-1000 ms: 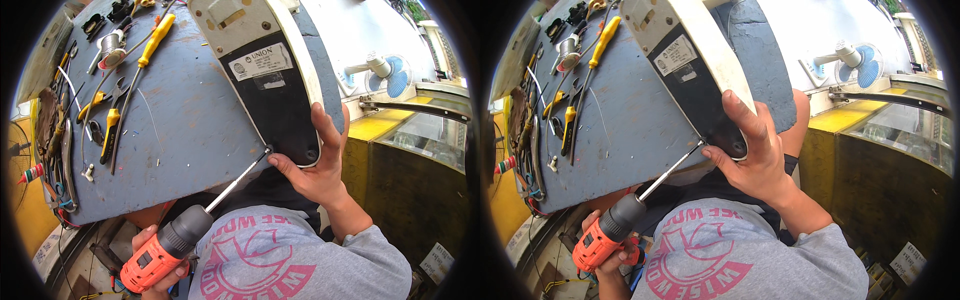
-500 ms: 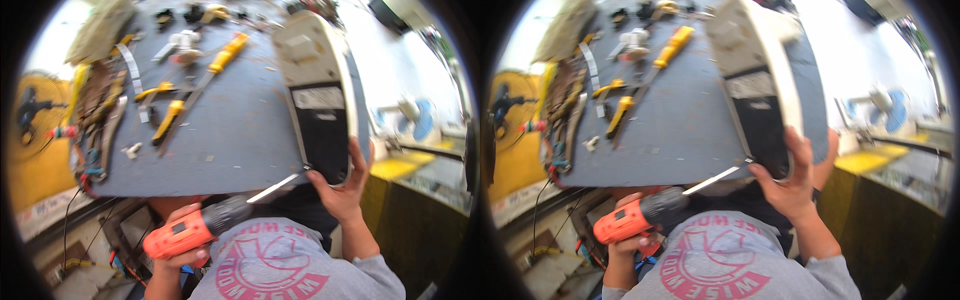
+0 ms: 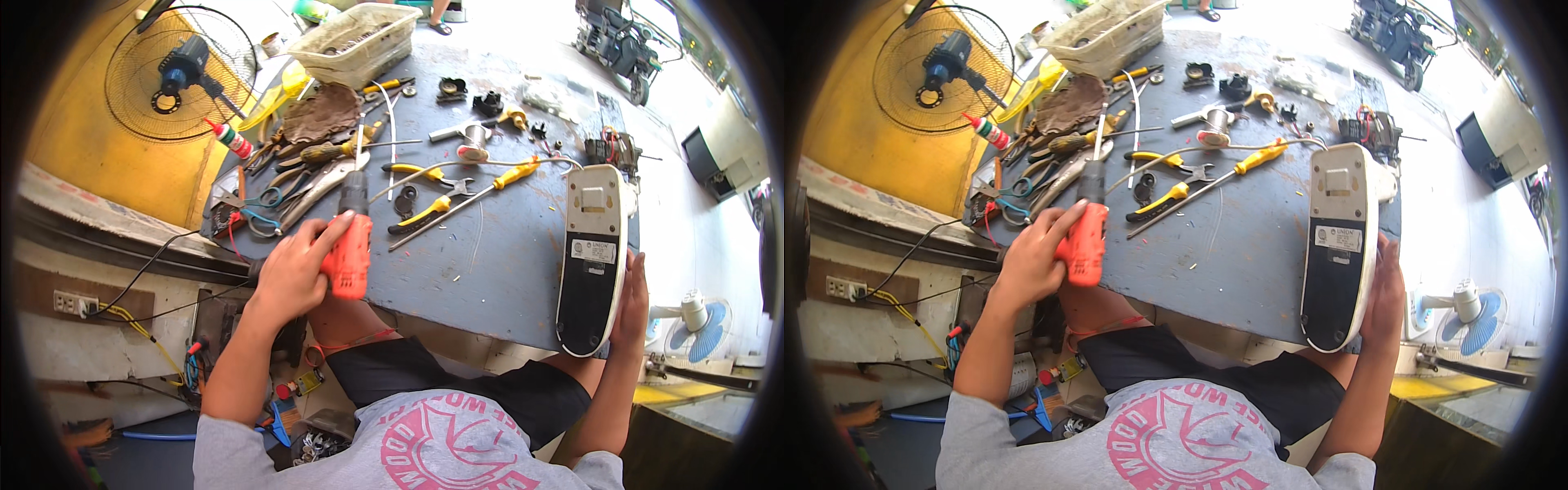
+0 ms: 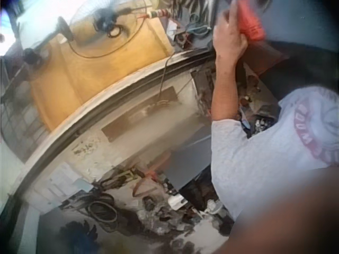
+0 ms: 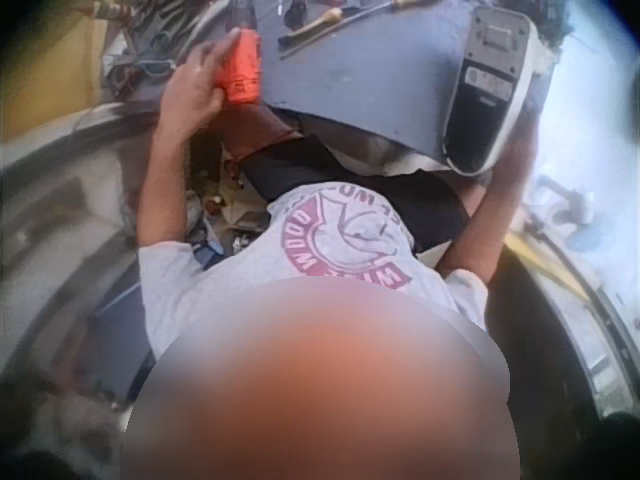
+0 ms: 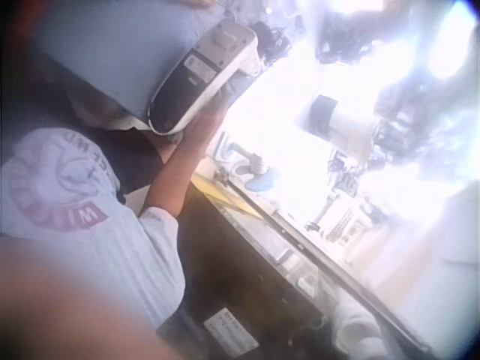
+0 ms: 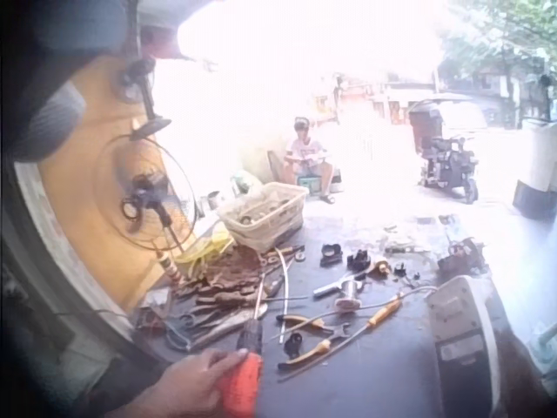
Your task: The person disassembles a small white electrical appliance, likely a fan, using a cordless drill and screwdriver. They remove screws, separate the housing, inspect internal wiring and components, and reassemble the unit by securing the casing with screws and applying adhesive to a mounting point.
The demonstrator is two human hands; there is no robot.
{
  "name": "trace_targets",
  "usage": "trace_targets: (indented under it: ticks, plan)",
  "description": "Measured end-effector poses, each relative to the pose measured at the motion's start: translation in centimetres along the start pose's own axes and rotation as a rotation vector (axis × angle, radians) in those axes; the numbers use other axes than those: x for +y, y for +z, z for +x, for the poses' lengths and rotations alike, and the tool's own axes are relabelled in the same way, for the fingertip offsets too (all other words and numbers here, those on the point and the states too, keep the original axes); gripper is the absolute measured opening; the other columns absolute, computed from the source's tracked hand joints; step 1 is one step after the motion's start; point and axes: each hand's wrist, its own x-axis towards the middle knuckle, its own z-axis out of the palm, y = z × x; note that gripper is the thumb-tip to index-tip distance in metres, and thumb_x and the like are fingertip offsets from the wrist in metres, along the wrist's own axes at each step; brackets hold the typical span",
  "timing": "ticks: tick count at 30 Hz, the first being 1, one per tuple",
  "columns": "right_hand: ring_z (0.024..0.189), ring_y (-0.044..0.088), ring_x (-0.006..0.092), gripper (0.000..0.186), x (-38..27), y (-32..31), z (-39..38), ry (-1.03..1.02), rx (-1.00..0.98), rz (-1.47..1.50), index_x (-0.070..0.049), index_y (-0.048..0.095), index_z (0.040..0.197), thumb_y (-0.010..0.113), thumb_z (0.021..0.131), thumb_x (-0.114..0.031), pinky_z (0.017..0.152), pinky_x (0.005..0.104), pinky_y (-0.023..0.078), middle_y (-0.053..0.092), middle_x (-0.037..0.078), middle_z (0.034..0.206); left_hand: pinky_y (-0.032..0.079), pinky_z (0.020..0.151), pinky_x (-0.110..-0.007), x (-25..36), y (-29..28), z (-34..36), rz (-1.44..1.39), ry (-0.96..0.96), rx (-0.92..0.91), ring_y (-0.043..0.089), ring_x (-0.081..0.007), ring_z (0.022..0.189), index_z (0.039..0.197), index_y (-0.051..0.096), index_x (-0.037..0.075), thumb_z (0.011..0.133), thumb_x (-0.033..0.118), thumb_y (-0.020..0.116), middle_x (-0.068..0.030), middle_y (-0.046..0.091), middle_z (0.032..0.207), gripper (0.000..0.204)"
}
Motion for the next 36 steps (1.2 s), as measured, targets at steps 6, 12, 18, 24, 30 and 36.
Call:
trace_targets:
  ticks: [6, 12, 18, 24, 30, 36]
  plan:
    - [0.115, 0.076, 0.0334, 0.074, 0.2, -0.5, 5.5, 0.185, -0.185, 0.32, 0.003, 0.055, 0.154, 0.048, 0.113, -0.058, 0.098, 0.0489, 0.064, 0.071, 0.024, 0.137, 0.053, 0.109, -0.049, -2.1, 1.7, 3.9, -0.027, -0.007, 0.006, 0.064, -0.0425, 0.125, 0.167, 0.043, 0.027, 0.077, -0.006, 0.064, -0.016, 0.06, 0.144, 0.098]
    - [0.104, 0.078, 0.03, 0.061, 1.4, -1.4, 11.9, 0.083, -0.058, 0.488, -0.005, 0.071, 0.132, 0.07, 0.102, -0.059, 0.093, 0.0472, 0.064, 0.079, 0.014, 0.116, 0.042, 0.122, -0.05, -1.5, 2.0, 3.7, -0.016, -0.031, 0.024, 0.053, -0.0412, 0.142, 0.165, 0.046, 0.023, 0.08, 0.0, 0.072, -0.0175, 0.056, 0.152, 0.092]
    - [0.098, 0.079, 0.0286, 0.057, 1.7, 1.6, 11.5, 0.094, 0.1, 0.425, -0.004, 0.068, 0.132, 0.081, 0.097, -0.048, 0.091, 0.0467, 0.066, 0.078, 0.013, 0.115, 0.033, 0.127, -0.053, -0.9, 1.5, 1.0, 0.003, -0.111, 0.1, 0.044, -0.0394, 0.149, 0.165, 0.044, 0.017, 0.082, 0.007, 0.077, -0.0166, 0.053, 0.156, 0.09]
    - [0.107, 0.074, 0.0251, 0.052, -0.9, 5.5, 7.6, -0.257, 0.009, 0.194, -0.002, 0.055, 0.132, 0.088, 0.092, -0.01, 0.096, 0.043, 0.064, 0.071, 0.013, 0.12, 0.047, 0.115, -0.047, 0.5, 1.2, 1.8, -0.212, 0.008, 0.352, 0.06, -0.0373, 0.131, 0.139, 0.067, 0.005, 0.089, 0.003, 0.075, -0.0176, 0.062, 0.142, 0.051]
    - [0.117, 0.07, 0.0214, 0.068, -5.2, 9.5, 5.1, -0.529, 0.012, -0.361, -0.004, 0.051, 0.139, 0.094, 0.087, -0.013, 0.102, 0.0406, 0.061, 0.068, 0.009, 0.129, 0.057, 0.093, -0.037, 4.7, -4.6, 7.0, -0.434, 0.193, 0.472, 0.073, -0.0253, 0.104, 0.123, 0.074, 0.002, 0.097, 0.006, 0.074, -0.013, 0.075, 0.115, 0.026]
    - [0.103, 0.063, 0.0121, 0.056, -1.6, 9.2, 1.5, -0.529, -0.086, -0.62, -0.009, 0.059, 0.133, 0.092, 0.087, -0.01, 0.092, 0.0326, 0.054, 0.067, 0.004, 0.115, 0.058, 0.085, -0.034, 12.6, -10.4, 9.0, -0.524, 0.506, 0.679, 0.074, -0.0216, 0.098, 0.122, 0.074, 0.006, 0.098, 0.015, 0.081, -0.01, 0.076, 0.112, 0.026]
